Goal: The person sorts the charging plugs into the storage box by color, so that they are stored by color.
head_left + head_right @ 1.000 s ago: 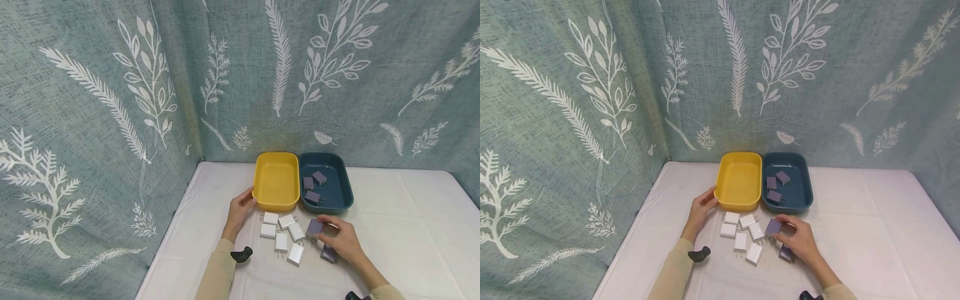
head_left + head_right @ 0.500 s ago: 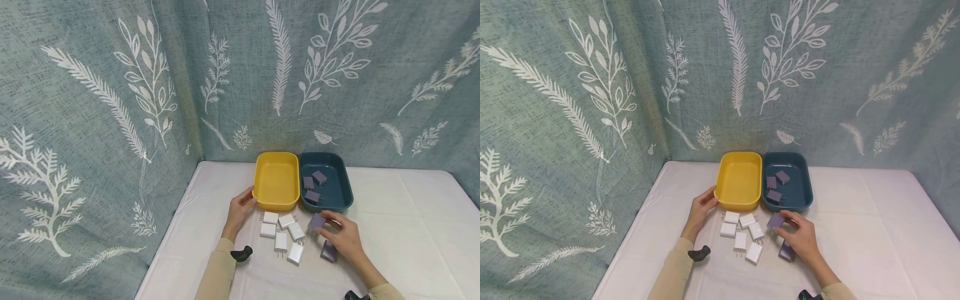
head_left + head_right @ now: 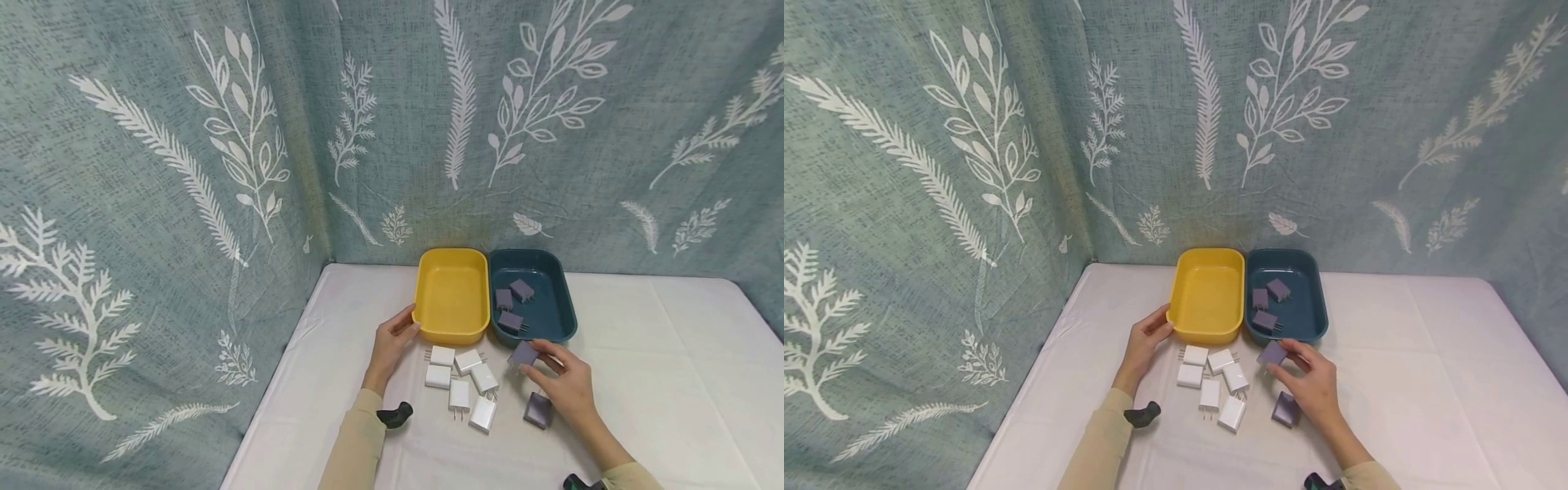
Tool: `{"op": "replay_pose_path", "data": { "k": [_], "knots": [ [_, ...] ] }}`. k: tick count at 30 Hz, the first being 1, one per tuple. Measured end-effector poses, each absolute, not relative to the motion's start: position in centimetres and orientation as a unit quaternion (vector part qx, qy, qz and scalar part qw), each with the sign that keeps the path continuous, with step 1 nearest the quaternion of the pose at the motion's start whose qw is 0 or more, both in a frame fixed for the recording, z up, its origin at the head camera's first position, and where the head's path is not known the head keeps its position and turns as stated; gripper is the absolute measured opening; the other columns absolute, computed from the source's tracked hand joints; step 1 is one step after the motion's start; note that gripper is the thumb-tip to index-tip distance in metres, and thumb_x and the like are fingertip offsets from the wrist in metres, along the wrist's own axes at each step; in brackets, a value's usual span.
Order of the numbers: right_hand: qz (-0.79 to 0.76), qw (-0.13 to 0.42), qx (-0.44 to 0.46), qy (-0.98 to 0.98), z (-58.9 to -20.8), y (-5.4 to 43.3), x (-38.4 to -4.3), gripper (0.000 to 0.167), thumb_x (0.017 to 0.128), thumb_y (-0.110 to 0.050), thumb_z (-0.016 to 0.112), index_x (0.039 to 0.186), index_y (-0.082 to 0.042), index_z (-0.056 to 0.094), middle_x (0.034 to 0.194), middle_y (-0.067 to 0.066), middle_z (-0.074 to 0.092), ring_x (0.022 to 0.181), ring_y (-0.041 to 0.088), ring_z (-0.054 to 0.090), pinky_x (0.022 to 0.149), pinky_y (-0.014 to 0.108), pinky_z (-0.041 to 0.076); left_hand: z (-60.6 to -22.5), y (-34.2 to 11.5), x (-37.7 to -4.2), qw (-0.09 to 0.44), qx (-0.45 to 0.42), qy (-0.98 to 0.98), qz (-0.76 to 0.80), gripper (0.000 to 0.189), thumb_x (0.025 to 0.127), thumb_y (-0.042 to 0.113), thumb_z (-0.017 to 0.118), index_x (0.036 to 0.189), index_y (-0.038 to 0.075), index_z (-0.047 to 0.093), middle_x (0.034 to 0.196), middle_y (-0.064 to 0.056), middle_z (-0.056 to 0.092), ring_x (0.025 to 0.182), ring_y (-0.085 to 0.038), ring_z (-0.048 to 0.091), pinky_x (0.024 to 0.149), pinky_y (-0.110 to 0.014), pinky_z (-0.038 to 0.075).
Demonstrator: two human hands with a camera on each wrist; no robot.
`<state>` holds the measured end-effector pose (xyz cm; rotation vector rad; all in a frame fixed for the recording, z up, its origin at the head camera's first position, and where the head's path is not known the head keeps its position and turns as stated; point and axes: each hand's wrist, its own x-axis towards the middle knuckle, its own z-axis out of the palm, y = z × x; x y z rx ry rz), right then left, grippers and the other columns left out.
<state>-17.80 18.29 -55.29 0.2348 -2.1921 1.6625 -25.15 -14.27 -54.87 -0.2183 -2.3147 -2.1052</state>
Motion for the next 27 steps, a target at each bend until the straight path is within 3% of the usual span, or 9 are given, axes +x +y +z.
{"op": "replay_pose_path", "data": {
  "k": [7,16,21,27],
  "knots": [
    [0.597,0.197,0.063,-0.775,-55.2,18.4,-18.0,0.048,0.067,0.01,0.082,0.112,0.007,0.066,0.109,-0.01,0.067,0.097,-0.009,0.064,0.088,0.017,0.054,-54.8,-14.3,-25.1,0.003,-0.07,-0.735,-0.675,0.049,0.093,0.011,0.065,0.139,0.003,0.052,0.143,-0.018,0.053,0.131,-0.031,0.054,0.101,-0.02,0.049],
    [0.593,0.208,0.033,-0.777,-54.6,18.4,-18.0,0.047,0.072,0.006,0.081,0.116,0.004,0.065,0.114,0.019,0.067,0.1,-0.012,0.061,0.089,0.011,0.051,-54.8,-14.3,-25.1,0.002,-0.067,-0.735,-0.675,0.049,0.093,0.012,0.066,0.139,0.004,0.052,0.144,-0.017,0.052,0.131,-0.031,0.053,0.102,-0.02,0.048],
    [0.592,0.218,0.019,-0.776,-54.3,18.5,-18.3,0.047,0.072,0.005,0.082,0.115,0.002,0.066,0.112,0.009,0.068,0.1,-0.012,0.061,0.089,0.011,0.052,-54.8,-14.3,-25.1,0.002,-0.068,-0.734,-0.675,0.049,0.093,0.012,0.066,0.139,0.004,0.053,0.143,-0.016,0.053,0.131,-0.029,0.054,0.101,-0.019,0.048],
    [0.595,0.244,0.018,-0.765,-54.5,18.5,-18.7,0.045,0.069,0.009,0.082,0.111,0.004,0.067,0.105,-0.013,0.067,0.099,-0.009,0.062,0.088,0.013,0.053,-54.8,-14.4,-25.1,0.003,-0.072,-0.736,-0.673,0.049,0.093,0.014,0.066,0.139,0.005,0.053,0.143,-0.015,0.054,0.131,-0.028,0.054,0.102,-0.02,0.048]
  ]
}}
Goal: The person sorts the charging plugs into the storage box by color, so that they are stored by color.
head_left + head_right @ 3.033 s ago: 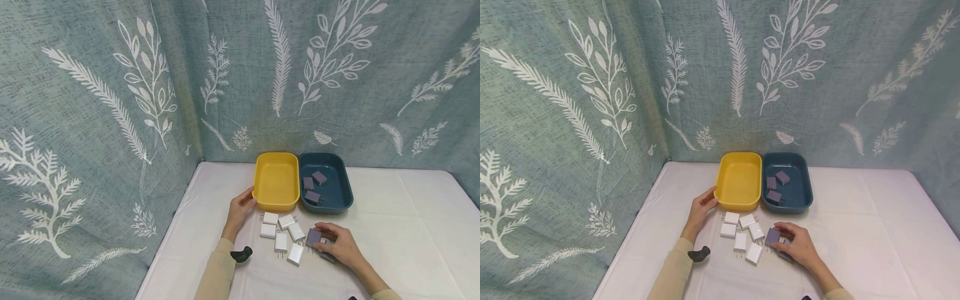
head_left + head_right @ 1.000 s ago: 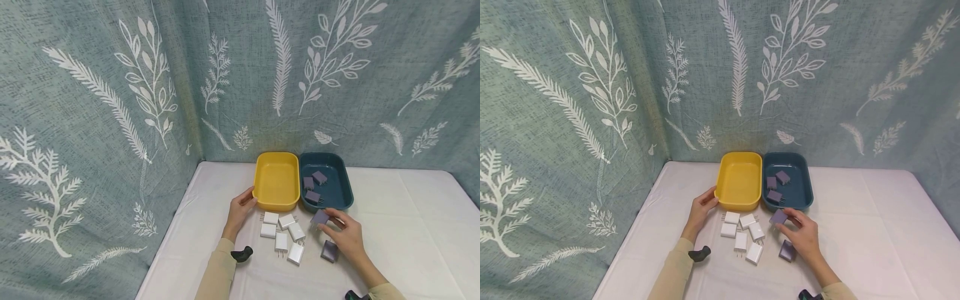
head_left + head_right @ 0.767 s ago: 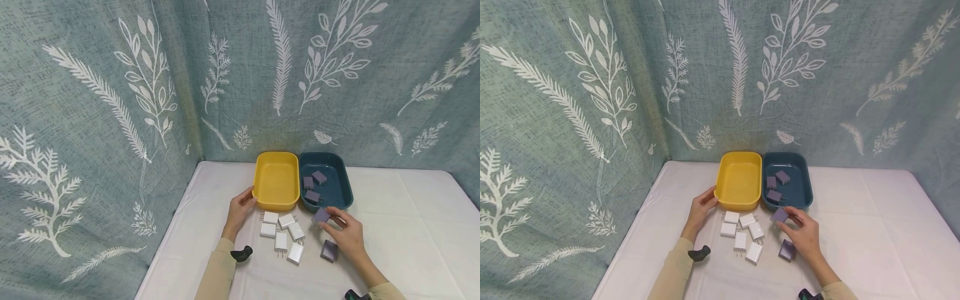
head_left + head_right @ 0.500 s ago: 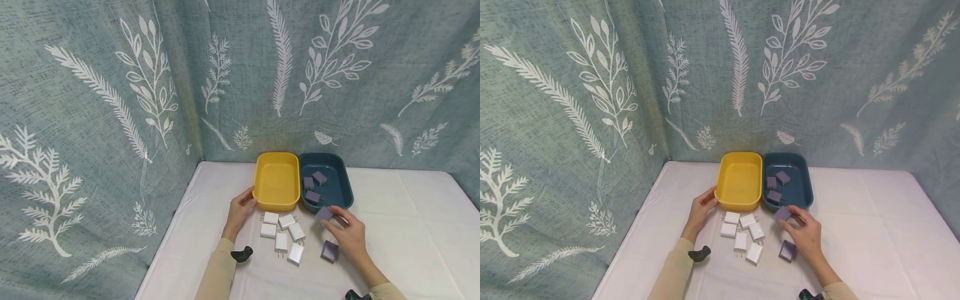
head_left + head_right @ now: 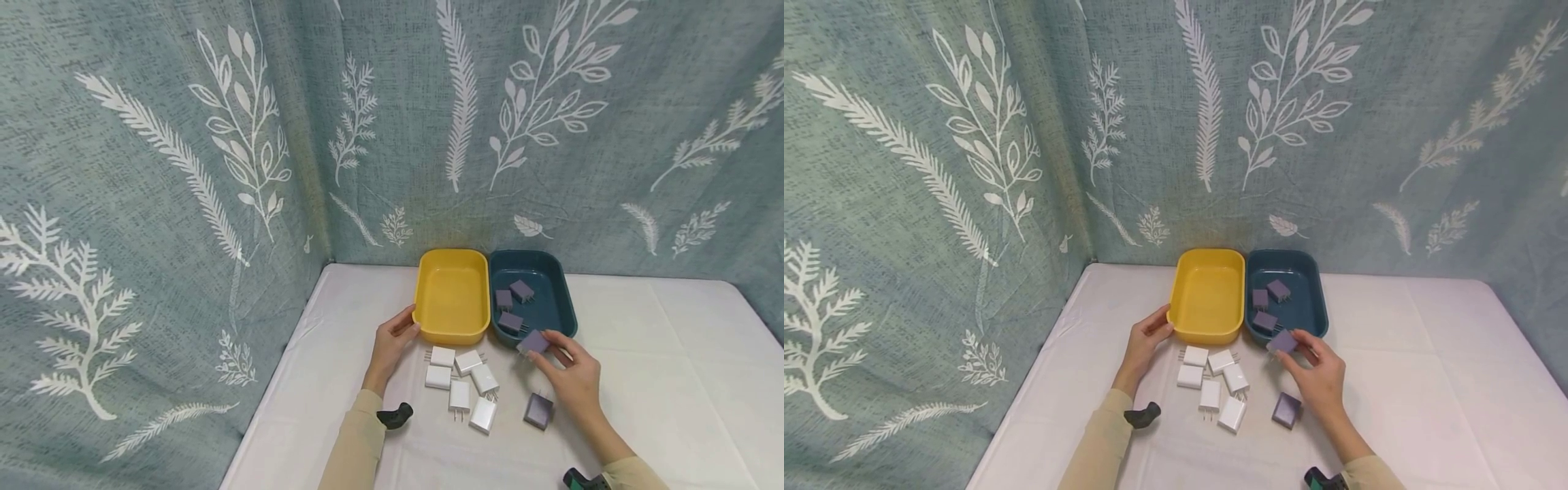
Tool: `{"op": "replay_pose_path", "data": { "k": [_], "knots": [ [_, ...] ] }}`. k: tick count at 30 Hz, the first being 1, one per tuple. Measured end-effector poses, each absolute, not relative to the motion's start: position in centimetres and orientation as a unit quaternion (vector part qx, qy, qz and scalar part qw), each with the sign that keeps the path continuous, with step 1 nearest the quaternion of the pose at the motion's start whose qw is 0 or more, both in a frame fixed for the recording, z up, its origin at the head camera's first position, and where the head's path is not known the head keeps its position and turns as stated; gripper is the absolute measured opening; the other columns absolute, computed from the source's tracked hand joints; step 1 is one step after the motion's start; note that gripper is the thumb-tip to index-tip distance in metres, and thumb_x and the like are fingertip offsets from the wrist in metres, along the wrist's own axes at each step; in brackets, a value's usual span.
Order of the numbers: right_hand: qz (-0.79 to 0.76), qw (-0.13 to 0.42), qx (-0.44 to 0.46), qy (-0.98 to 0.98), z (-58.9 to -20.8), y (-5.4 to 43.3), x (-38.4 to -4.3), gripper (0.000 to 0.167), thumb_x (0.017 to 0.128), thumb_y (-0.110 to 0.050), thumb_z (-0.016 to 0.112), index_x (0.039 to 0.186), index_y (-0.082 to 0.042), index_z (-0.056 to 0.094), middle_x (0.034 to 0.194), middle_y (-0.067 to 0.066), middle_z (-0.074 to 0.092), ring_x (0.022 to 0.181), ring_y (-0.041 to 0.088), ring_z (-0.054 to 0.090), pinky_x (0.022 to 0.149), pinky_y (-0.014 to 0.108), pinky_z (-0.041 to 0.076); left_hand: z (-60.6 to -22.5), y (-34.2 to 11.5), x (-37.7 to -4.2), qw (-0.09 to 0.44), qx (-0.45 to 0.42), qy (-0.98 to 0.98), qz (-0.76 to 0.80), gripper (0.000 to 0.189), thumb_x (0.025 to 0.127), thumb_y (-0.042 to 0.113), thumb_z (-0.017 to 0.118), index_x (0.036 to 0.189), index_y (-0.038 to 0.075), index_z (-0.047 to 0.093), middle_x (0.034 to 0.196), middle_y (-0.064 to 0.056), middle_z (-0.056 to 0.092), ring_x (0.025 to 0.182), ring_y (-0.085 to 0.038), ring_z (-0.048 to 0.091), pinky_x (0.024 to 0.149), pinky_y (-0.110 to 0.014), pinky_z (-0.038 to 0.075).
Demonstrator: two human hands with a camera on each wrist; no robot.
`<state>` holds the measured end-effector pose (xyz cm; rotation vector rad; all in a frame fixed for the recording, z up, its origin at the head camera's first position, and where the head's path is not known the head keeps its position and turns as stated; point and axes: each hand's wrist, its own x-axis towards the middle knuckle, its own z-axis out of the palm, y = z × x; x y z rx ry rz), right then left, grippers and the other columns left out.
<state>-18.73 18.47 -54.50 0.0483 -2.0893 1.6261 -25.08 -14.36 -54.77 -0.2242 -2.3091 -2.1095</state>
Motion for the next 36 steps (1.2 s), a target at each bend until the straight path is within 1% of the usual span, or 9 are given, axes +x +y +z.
{"op": "replay_pose_path", "data": {
  "k": [3,8,10,15,19,24,29,32,36],
  "knots": [
    [0.595,0.253,0.016,-0.762,-54.5,18.5,-18.9,0.045,0.068,0.01,0.081,0.111,0.005,0.067,0.105,-0.018,0.066,0.099,-0.009,0.062,0.088,0.013,0.053,-54.6,-14.3,-25.1,0.006,-0.074,-0.737,-0.672,0.049,0.093,0.015,0.067,0.139,0.004,0.053,0.142,-0.016,0.054,0.131,-0.03,0.054,0.102,-0.02,0.048],
    [0.594,0.258,0.015,-0.762,-54.5,18.6,-19.2,0.045,0.069,0.009,0.081,0.111,0.005,0.067,0.105,-0.016,0.066,0.1,-0.009,0.061,0.088,0.013,0.053,-54.7,-14.3,-25.0,0.005,-0.073,-0.735,-0.674,0.049,0.092,0.013,0.067,0.139,0.003,0.053,0.142,-0.016,0.054,0.131,-0.03,0.054,0.101,-0.019,0.048],
    [0.593,0.262,0.015,-0.761,-54.5,18.6,-19.2,0.044,0.069,0.009,0.081,0.111,0.005,0.067,0.106,-0.008,0.069,0.099,-0.009,0.061,0.088,0.013,0.053,-54.9,-14.4,-24.9,0.004,-0.072,-0.734,-0.675,0.049,0.092,0.013,0.067,0.139,0.003,0.053,0.142,-0.016,0.054,0.131,-0.03,0.053,0.101,-0.019,0.048],
    [0.594,0.268,0.011,-0.758,-54.5,18.6,-19.3,0.044,0.068,0.011,0.081,0.11,0.007,0.067,0.108,0.019,0.07,0.098,-0.01,0.062,0.087,0.013,0.053,-55.0,-14.4,-24.9,0.007,-0.08,-0.73,-0.678,0.05,0.092,0.01,0.066,0.139,0.0,0.051,0.143,-0.02,0.052,0.132,-0.034,0.052,0.101,-0.019,0.048],
    [0.591,0.27,0.008,-0.76,-54.0,18.4,-19.2,0.044,0.069,0.013,0.08,0.111,0.009,0.067,0.109,0.028,0.067,0.097,-0.01,0.061,0.087,0.013,0.053,-54.9,-14.3,-25.0,0.006,-0.081,-0.727,-0.682,0.05,0.092,0.01,0.066,0.139,-0.001,0.051,0.143,-0.021,0.051,0.132,-0.035,0.051,0.101,-0.019,0.048],
    [0.59,0.273,0.0,-0.759,-53.3,18.4,-19.1,0.043,0.069,0.015,0.078,0.11,0.012,0.065,0.109,0.03,0.066,0.097,-0.008,0.062,0.087,0.014,0.053,-54.6,-14.3,-25.0,0.002,-0.08,-0.728,-0.681,0.05,0.093,0.013,0.066,0.139,0.001,0.051,0.144,-0.018,0.052,0.132,-0.031,0.052,0.102,-0.019,0.047],
    [0.596,0.275,-0.002,-0.754,-53.7,18.6,-19.4,0.045,0.069,0.014,0.08,0.111,0.009,0.067,0.11,0.026,0.068,0.097,-0.01,0.061,0.087,0.012,0.052,-54.5,-14.4,-24.9,-0.001,-0.076,-0.732,-0.677,0.05,0.093,0.016,0.067,0.139,0.004,0.052,0.143,-0.015,0.053,0.132,-0.028,0.053,0.102,-0.02,0.047],
    [0.596,0.28,0.004,-0.752,-54.1,18.8,-19.6,0.045,0.068,0.013,0.08,0.111,0.007,0.067,0.11,0.025,0.068,0.098,-0.01,0.06,0.087,0.012,0.052,-54.5,-14.3,-24.9,0.001,-0.075,-0.732,-0.677,0.05,0.092,0.016,0.067,0.139,0.004,0.053,0.143,-0.015,0.053,0.132,-0.028,0.053,0.102,-0.02,0.048],
    [0.578,0.288,0.001,-0.764,-54.3,18.8,-19.9,0.045,0.069,0.014,0.079,0.112,0.01,0.066,0.11,0.028,0.067,0.098,-0.011,0.058,0.088,0.01,0.051,-54.6,-14.4,-25.0,0.002,-0.075,-0.729,-0.681,0.05,0.092,0.014,0.067,0.139,0.003,0.052,0.143,-0.016,0.053,0.131,-0.028,0.053,0.102,-0.02,0.048]
  ]
}}
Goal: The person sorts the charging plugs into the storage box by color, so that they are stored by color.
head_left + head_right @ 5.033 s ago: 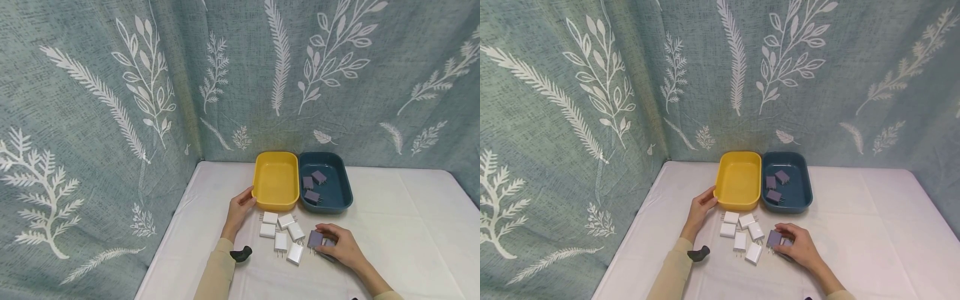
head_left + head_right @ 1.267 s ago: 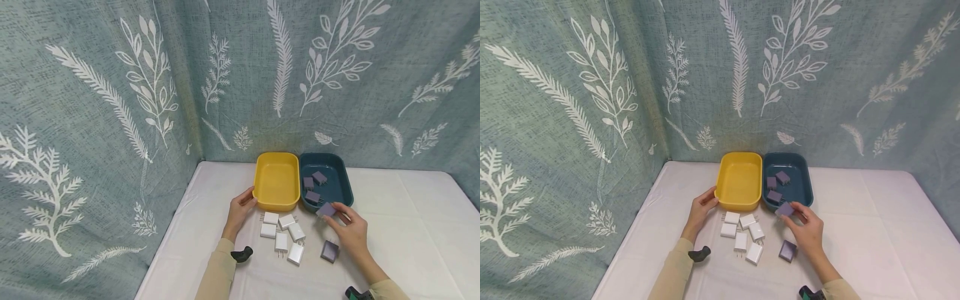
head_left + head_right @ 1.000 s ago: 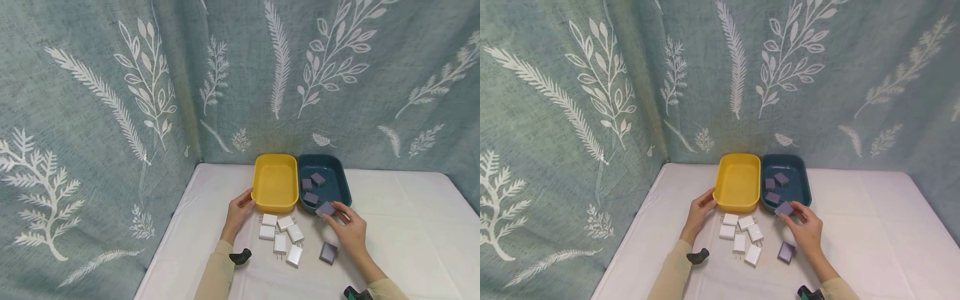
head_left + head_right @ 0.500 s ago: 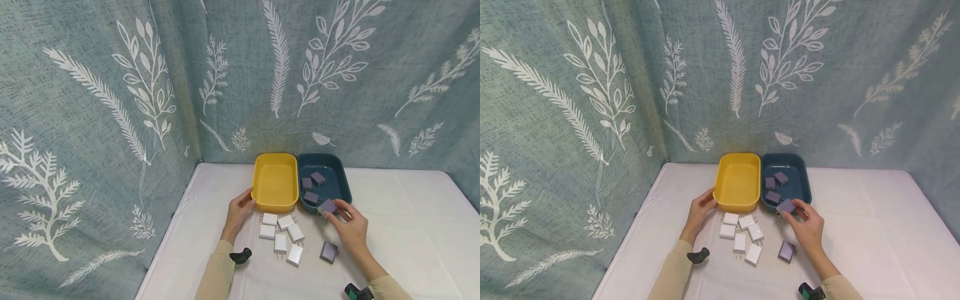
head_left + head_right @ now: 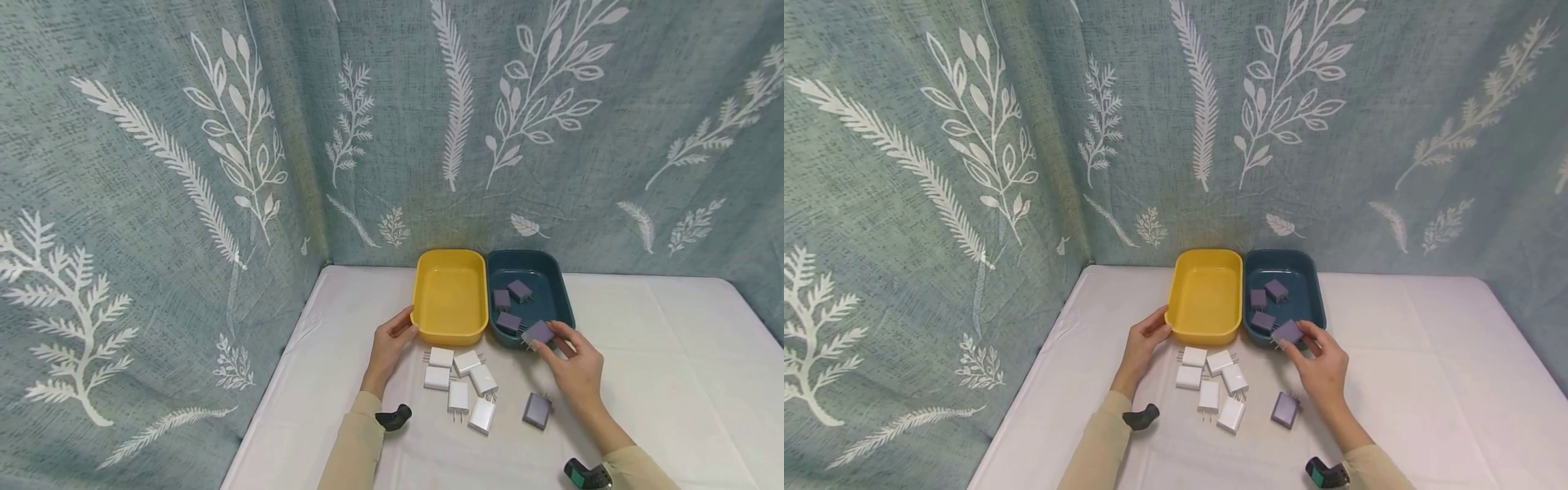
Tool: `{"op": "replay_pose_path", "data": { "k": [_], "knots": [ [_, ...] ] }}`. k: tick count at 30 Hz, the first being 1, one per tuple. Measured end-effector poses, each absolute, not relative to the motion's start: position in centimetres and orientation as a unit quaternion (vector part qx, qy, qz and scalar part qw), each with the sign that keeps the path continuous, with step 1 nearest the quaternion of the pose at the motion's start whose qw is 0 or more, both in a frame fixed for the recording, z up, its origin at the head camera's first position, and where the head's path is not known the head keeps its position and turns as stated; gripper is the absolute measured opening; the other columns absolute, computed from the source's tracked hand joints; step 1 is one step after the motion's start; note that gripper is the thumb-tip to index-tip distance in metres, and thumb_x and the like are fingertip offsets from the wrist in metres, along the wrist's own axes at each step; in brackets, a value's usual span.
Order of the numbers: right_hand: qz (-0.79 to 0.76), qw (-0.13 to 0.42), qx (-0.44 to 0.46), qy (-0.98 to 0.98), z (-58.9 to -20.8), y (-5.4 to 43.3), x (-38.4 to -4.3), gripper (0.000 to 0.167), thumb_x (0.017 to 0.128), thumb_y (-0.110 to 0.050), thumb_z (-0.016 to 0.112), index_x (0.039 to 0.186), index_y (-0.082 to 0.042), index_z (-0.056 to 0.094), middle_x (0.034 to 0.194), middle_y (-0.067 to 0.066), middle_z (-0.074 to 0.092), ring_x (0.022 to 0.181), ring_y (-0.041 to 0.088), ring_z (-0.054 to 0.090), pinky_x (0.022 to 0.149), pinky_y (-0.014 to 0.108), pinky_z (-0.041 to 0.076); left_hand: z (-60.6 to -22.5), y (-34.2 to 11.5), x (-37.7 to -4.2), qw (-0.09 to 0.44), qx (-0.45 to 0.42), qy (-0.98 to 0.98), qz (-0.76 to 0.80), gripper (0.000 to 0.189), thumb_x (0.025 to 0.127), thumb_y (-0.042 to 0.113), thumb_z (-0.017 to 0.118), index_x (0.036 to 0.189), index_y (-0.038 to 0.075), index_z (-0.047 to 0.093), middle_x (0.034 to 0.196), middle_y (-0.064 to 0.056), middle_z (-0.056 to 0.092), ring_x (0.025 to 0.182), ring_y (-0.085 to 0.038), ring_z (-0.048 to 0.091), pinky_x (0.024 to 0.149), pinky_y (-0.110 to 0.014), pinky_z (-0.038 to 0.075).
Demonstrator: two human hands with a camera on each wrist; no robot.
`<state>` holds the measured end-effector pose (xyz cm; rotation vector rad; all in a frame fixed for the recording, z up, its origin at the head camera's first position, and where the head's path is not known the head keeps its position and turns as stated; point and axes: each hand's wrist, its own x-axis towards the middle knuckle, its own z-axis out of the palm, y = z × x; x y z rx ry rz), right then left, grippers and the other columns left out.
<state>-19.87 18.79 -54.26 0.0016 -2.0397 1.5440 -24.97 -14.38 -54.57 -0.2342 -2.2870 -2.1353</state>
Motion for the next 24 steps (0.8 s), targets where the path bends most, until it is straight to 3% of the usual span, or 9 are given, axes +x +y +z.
{"op": "replay_pose_path", "data": {
  "k": [8,24],
  "knots": [
    [0.563,0.295,-0.006,-0.772,-54.4,19.15,-20.27,0.044,0.07,0.009,0.081,0.112,0.008,0.067,0.11,0.023,0.068,0.096,-0.011,0.057,0.087,0.006,0.049,-54.64,-14.39,-24.96,0.004,-0.079,-0.731,-0.678,0.051,0.093,0.012,0.066,0.139,0.0,0.051,0.143,-0.019,0.051,0.132,-0.033,0.052,0.101,-0.02,0.048],
    [0.563,0.318,-0.007,-0.763,-54.19,19.69,-20.64,0.045,0.072,0.007,0.081,0.114,0.009,0.066,0.112,0.025,0.068,0.098,-0.014,0.057,0.087,0.004,0.048,-54.77,-14.47,-25.08,0.0,-0.077,-0.738,-0.67,0.051,0.093,0.014,0.066,0.139,0.001,0.051,0.143,-0.017,0.053,0.131,-0.028,0.054,0.102,-0.019,0.047]
  ]
}}
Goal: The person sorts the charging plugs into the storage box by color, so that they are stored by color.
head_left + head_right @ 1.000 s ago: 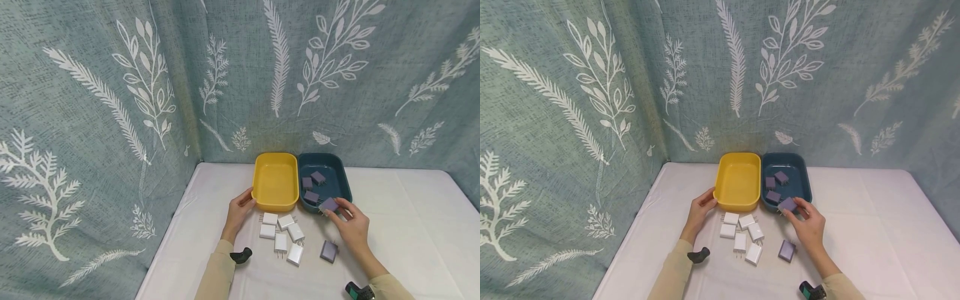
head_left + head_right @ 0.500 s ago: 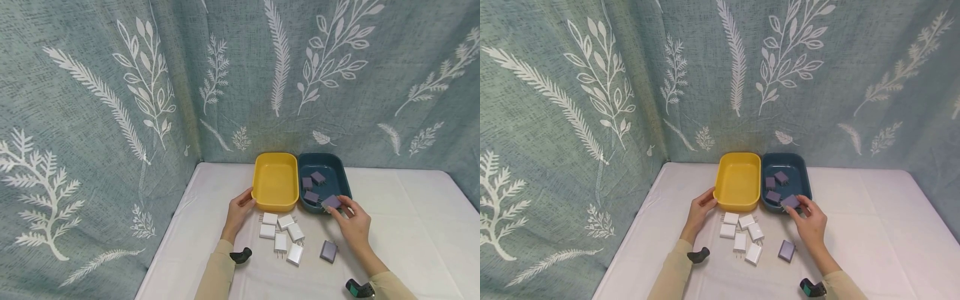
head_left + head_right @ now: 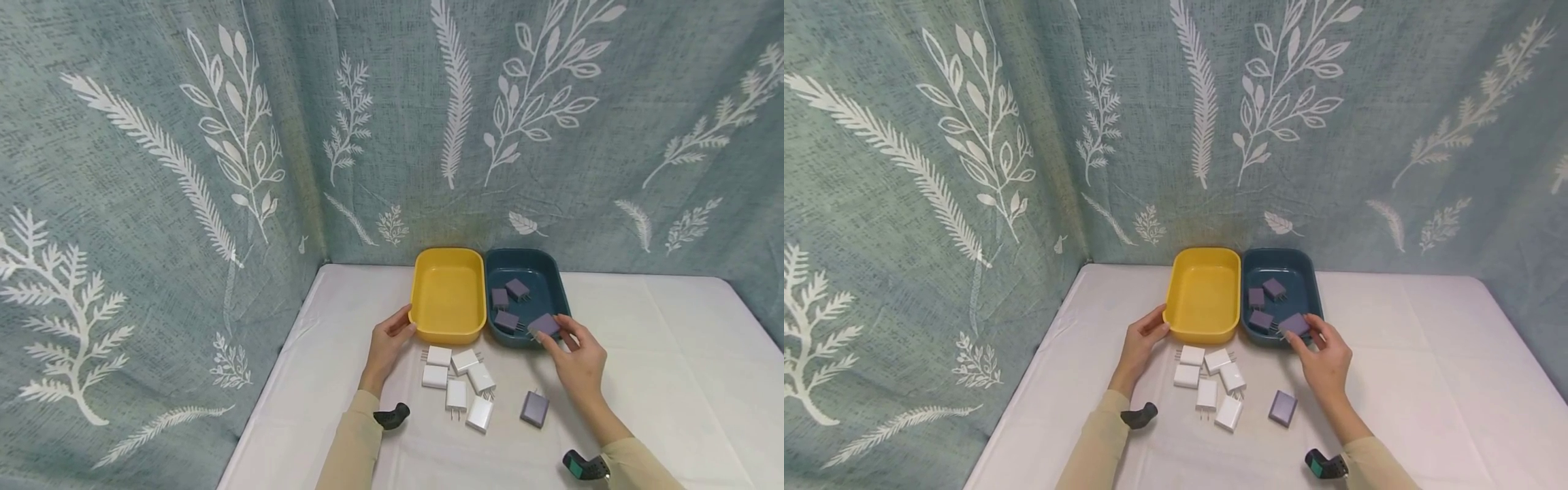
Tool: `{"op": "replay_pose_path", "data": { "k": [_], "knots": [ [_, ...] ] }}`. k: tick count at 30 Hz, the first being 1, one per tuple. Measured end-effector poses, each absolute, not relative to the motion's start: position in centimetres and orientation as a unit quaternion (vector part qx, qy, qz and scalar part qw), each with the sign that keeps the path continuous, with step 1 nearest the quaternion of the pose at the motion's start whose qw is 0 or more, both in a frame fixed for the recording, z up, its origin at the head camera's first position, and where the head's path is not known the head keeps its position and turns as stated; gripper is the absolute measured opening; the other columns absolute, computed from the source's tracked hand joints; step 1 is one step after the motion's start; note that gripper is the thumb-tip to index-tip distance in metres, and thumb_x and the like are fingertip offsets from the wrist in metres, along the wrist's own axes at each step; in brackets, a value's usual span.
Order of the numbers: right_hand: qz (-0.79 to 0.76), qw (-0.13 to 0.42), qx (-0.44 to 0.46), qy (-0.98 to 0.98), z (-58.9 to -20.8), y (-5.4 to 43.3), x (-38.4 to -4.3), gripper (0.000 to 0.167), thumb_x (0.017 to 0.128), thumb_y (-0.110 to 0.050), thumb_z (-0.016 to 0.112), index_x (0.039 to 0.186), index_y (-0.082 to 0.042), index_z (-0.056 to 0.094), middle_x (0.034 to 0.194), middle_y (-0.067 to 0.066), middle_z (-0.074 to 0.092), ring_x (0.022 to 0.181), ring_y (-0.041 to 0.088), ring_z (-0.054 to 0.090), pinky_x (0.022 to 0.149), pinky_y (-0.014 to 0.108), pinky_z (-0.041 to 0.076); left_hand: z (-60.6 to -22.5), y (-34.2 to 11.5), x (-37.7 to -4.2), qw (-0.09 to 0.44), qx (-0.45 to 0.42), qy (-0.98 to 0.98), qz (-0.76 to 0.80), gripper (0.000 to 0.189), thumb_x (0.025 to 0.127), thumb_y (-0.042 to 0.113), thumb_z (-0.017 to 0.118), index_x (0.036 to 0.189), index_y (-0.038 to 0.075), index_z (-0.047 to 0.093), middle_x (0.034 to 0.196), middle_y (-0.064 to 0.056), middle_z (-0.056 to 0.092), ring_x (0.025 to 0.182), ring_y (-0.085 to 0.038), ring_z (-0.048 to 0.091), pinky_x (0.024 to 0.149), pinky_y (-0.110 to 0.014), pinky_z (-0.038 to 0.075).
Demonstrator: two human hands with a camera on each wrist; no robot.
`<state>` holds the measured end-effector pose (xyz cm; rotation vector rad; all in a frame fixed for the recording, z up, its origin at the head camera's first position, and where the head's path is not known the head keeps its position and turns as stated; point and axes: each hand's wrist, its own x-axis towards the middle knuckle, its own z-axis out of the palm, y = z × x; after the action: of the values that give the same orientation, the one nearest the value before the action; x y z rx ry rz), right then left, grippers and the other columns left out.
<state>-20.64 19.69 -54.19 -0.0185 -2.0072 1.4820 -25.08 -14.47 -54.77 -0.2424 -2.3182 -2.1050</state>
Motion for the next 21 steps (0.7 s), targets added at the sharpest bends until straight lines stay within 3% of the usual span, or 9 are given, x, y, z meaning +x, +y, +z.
{"op": "replay_pose_path", "data": {
  "k": [7,14,21],
  "knots": [
    [0.571,0.322,-0.013,-0.755,-54.07,19.64,-20.78,0.046,0.071,0.01,0.08,0.115,0.01,0.065,0.114,0.026,0.067,0.099,-0.013,0.057,0.088,0.006,0.048,-55.03,-14.48,-25.21,-0.004,-0.075,-0.729,-0.68,0.051,0.093,0.014,0.067,0.14,0.001,0.051,0.144,-0.017,0.052,0.132,-0.028,0.052,0.102,-0.019,0.047],
    [0.59,0.339,-0.006,-0.733,-53.45,19.5,-20.58,0.041,0.074,0.019,0.072,0.114,0.018,0.061,0.111,0.03,0.064,0.098,-0.007,0.061,0.091,0.015,0.052,-54.9,-14.34,-25.12,-0.001,-0.074,-0.731,-0.678,0.05,0.092,0.014,0.067,0.139,0.003,0.052,0.143,-0.014,0.054,0.131,-0.027,0.054,0.102,-0.02,0.048],
    [0.59,0.337,-0.009,-0.733,-54.1,20.01,-20.83,0.037,0.076,0.017,0.071,0.112,0.014,0.064,0.107,0.025,0.065,0.095,-0.007,0.062,0.09,0.013,0.052,-54.88,-14.29,-25.22,0.002,-0.078,-0.734,-0.675,0.051,0.092,0.014,0.067,0.139,0.002,0.051,0.143,-0.015,0.053,0.131,-0.028,0.054,0.102,-0.02,0.048]
  ]
}}
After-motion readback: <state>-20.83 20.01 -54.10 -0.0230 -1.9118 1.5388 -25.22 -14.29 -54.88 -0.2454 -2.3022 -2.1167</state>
